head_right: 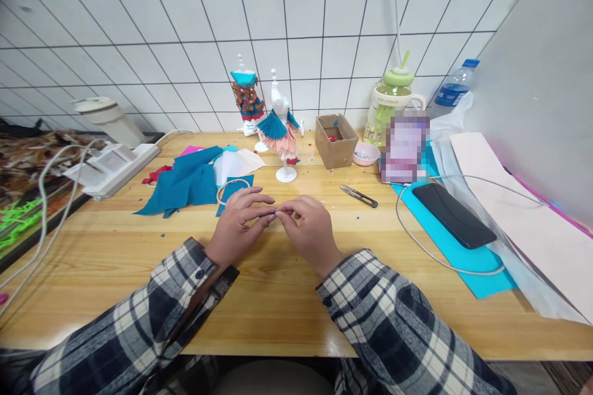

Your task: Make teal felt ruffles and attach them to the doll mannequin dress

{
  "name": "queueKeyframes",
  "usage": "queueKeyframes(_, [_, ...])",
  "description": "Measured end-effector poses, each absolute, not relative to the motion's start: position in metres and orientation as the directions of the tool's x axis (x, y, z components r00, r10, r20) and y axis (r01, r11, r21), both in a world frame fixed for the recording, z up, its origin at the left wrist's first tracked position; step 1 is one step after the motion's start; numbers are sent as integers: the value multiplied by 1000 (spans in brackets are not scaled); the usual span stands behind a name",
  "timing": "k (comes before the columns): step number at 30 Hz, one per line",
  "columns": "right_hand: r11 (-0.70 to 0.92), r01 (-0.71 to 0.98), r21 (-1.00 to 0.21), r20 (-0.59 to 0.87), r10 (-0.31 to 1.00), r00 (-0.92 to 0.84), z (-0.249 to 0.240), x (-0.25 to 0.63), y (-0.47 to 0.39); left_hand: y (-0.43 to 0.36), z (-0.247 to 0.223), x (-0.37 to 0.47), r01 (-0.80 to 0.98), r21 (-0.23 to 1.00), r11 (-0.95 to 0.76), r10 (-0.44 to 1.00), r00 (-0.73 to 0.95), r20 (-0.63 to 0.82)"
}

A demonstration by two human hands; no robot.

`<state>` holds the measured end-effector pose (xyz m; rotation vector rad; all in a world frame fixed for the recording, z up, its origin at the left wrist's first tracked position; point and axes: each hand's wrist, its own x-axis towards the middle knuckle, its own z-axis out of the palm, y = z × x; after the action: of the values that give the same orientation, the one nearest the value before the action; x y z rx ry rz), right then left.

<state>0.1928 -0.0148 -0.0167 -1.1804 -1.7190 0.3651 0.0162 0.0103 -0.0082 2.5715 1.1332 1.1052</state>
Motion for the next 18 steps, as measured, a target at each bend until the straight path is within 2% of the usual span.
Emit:
queueKeyframes(5, [484, 501, -717, 538, 842, -44, -14, 191, -16, 8, -2, 15, 584, 346, -735, 655, 476, 588])
queueKeyframes(12, [498, 491, -715, 547, 836, -52, -11, 192, -17, 10, -4, 16, 505, 444, -740, 662, 432, 612])
queueKeyframes(18, [492, 472, -732, 538, 842, -43, -13, 192, -17, 10, -3, 17, 512, 460, -726, 677, 411, 611])
